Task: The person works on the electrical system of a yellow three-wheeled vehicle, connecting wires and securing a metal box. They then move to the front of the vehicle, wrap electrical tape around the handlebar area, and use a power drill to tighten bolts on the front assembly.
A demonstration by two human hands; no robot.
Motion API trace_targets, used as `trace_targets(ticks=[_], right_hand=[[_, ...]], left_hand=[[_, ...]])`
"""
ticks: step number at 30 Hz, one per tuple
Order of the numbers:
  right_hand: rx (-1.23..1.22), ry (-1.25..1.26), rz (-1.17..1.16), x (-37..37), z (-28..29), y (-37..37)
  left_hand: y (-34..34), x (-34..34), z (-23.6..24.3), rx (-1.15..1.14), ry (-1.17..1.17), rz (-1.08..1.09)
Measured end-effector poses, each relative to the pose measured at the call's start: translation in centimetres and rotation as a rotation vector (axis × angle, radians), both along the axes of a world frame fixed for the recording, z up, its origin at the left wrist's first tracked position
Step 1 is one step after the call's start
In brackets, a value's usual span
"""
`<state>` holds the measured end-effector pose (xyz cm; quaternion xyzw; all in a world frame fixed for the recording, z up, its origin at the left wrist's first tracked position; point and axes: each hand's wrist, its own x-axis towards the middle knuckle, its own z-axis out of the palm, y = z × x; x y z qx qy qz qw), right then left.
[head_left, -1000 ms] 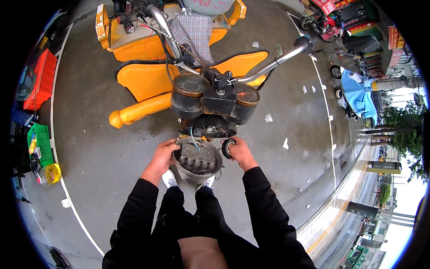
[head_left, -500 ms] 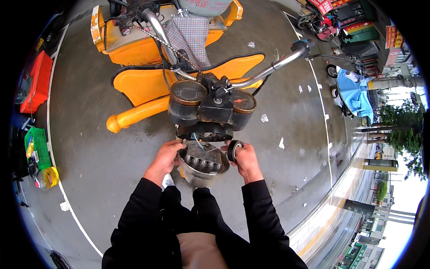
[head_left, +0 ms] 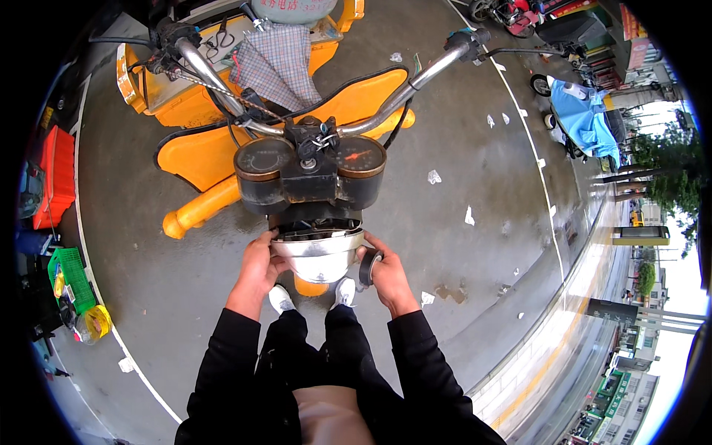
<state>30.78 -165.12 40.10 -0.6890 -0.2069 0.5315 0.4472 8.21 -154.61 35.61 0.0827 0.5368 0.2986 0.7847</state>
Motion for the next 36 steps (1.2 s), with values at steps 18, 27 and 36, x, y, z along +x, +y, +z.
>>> trace_targets(ticks=[18,27,36], right_hand=[[-0.081,-0.101,0.126,0.7,1.4,2.3],[-0.125,-0.117,0.141,0.6,2.1,2.5],[-0.13,-0.055,0.114,0.2,2.6,3.5]], left_hand=[[-3.5,0.1,0.3,0.243,-0.052,-0.073],[-3.4,0.6,0.5,0.267,0.007,-0.055],[-3.5,1.0,-2.1,0.268,-0.085,0.019]])
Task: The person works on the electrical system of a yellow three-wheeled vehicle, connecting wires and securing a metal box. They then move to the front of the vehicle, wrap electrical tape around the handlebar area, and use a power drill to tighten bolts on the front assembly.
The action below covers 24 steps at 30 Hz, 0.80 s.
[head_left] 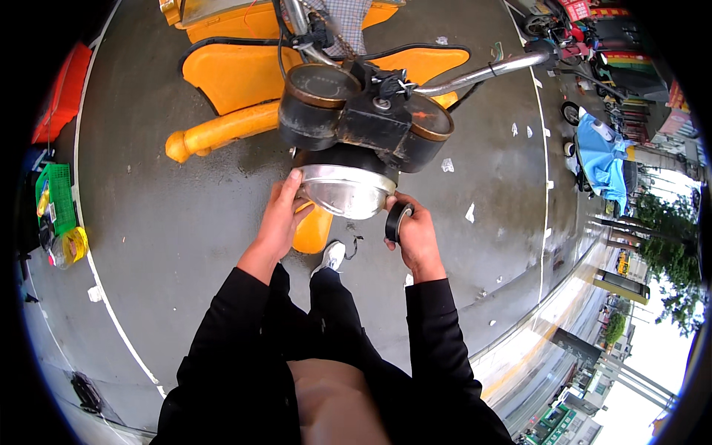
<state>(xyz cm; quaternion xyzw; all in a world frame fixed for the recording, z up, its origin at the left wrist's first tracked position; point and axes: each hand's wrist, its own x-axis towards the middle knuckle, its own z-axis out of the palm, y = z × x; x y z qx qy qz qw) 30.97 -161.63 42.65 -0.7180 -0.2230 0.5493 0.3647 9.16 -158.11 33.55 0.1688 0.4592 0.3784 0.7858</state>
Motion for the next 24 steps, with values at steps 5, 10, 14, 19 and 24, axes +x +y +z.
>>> trace_targets(ticks=[5,10,14,19,24], right_hand=[[0.003,-0.002,-0.011,0.1,-0.5,-0.8],[0.026,0.046,-0.011,0.2,-0.8,-1.4],[0.015,0.026,-0.025,0.1,-0.4,-0.8],[0.031,0.056,-0.003,0.9,-0.8,-1.1],[0.053,0.051,-0.007,0.6,-1.4,-1.1]], left_hand=[[-0.8,0.1,0.4,0.001,0.005,0.014],[-0.8,0.0,-0.2,0.026,0.02,0.013],[0.0,0.0,0.7,0.018,0.101,-0.037],[-1.5,0.6,2.0,0.023,0.121,0.032],[-1.6,1.2,1.2,0.106,0.07,0.123]])
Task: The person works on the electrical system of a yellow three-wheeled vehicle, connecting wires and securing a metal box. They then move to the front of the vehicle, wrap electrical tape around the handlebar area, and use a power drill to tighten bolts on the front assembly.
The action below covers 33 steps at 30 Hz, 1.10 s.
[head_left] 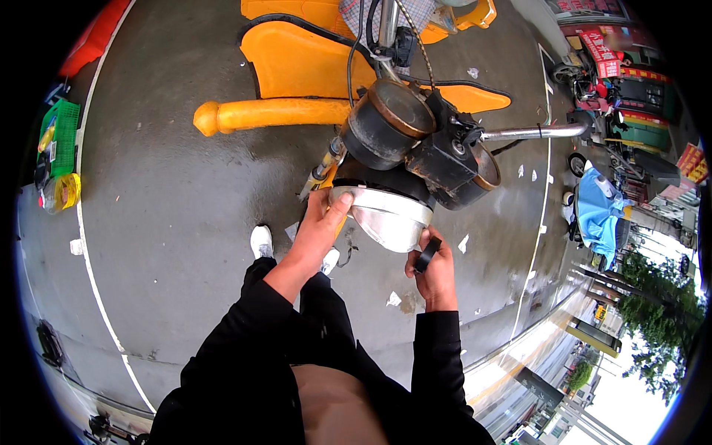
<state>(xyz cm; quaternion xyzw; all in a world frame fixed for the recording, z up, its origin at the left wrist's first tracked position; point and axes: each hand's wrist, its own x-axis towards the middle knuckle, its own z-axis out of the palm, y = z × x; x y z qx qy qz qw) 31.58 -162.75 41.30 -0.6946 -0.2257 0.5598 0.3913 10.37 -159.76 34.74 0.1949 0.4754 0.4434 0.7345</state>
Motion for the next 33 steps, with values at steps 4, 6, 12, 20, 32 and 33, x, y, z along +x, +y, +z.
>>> trace_targets(ticks=[4,6,12,20,32,33], right_hand=[[0.002,0.066,-0.003,0.1,-0.1,0.0],[0.006,0.017,0.006,0.0,0.0,-0.2],[-0.019,-0.043,0.009,-0.9,0.8,0.1],[0.071,0.096,-0.063,-1.2,-1.1,-0.5],[0.031,0.079,-0.123,-2.0,1.8,1.3],[0.025,0.07,-0.117,-2.2,2.2,1.5]], left_hand=[[0.5,-0.5,-0.1,-0.007,-0.012,-0.066],[0.7,-0.5,0.5,-0.028,-0.069,-0.054],[1.5,-0.5,-1.0,-0.065,-0.124,-0.057],[3.2,-1.2,1.2,-0.157,-0.209,-0.035],[4.6,-0.9,1.3,-0.215,-0.198,-0.112],[4.5,-0.7,1.6,-0.215,-0.202,-0.101]])
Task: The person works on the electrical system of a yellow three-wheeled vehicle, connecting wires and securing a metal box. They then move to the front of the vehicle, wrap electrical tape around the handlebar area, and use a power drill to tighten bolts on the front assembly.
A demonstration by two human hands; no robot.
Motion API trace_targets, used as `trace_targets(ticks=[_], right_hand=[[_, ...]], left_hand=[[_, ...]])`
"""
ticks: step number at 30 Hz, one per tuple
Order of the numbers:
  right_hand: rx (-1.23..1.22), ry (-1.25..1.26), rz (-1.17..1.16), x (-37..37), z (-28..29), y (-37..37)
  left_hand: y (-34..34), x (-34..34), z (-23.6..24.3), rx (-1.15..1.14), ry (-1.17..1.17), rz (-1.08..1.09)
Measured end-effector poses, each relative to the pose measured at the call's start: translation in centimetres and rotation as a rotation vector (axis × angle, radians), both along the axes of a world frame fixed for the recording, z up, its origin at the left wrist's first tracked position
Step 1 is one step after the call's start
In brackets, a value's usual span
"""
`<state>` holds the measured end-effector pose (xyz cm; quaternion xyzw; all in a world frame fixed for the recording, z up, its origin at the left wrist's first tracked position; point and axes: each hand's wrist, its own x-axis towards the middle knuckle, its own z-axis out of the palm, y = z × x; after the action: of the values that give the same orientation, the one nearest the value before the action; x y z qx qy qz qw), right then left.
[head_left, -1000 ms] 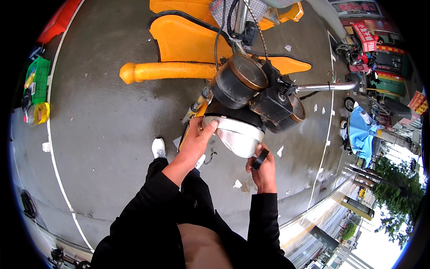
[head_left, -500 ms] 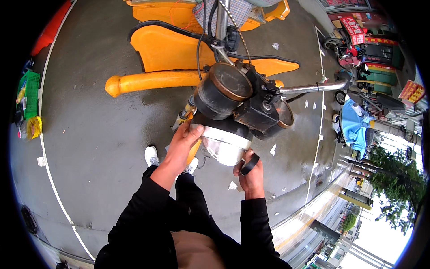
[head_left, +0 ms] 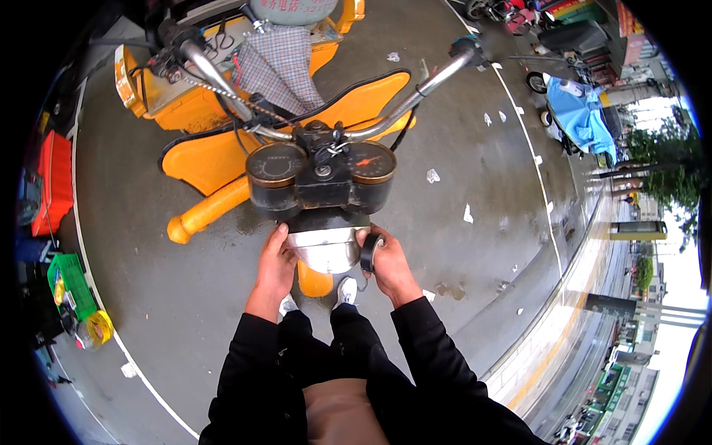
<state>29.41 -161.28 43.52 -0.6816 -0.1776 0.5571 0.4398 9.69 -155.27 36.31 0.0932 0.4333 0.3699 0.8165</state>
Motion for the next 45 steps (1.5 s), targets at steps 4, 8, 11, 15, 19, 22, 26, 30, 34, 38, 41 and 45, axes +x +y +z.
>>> trace_targets(ticks=[4,8,11,15,19,22,26,30,34,38,41,45], right_hand=[[-0.032,-0.18,0.025,-0.8,1.4,0.5],[0.019,-0.019,0.107,1.4,1.4,0.4],[-0.024,0.098,0.074,4.0,-0.4,-0.4],[0.064,0.465,0.117,6.0,-5.8,-0.4],[0.124,0.461,0.132,4.8,-4.1,0.3],[0.057,0.342,0.207,5.2,-4.9,0.4],[-0.03,0.407,0.287,7.1,-4.3,1.7],[-0.007,0.45,0.353,8.1,-5.3,1.4],[0.021,0.356,0.337,11.2,-7.3,-0.6],[-0.102,0.24,0.44,11.5,-13.0,-5.2],[-0.195,0.243,0.646,7.9,-11.9,-7.5],[-0.09,0.358,0.878,-0.6,-9.8,-9.0]], left_hand=[[-0.2,0.0,-1.1,-0.028,-0.003,0.06],[-0.3,-0.6,-1.2,0.133,-0.027,0.039],[-0.7,0.8,0.5,0.086,-0.079,0.001],[-0.8,2.5,1.4,0.014,-0.09,0.022],[-0.3,2.0,1.0,0.027,0.031,0.067],[-1.1,3.2,1.4,-0.008,0.056,0.109],[-0.9,3.5,0.9,-0.041,0.094,0.201],[-0.8,3.8,1.7,-0.059,0.023,0.242],[-1.7,3.0,-0.2,-0.041,0.01,0.344],[-4.9,1.5,-0.6,-0.138,0.374,0.457],[-10.5,0.5,1.0,-0.063,0.627,0.294],[-18.6,-5.5,3.6,-0.071,0.77,0.241]])
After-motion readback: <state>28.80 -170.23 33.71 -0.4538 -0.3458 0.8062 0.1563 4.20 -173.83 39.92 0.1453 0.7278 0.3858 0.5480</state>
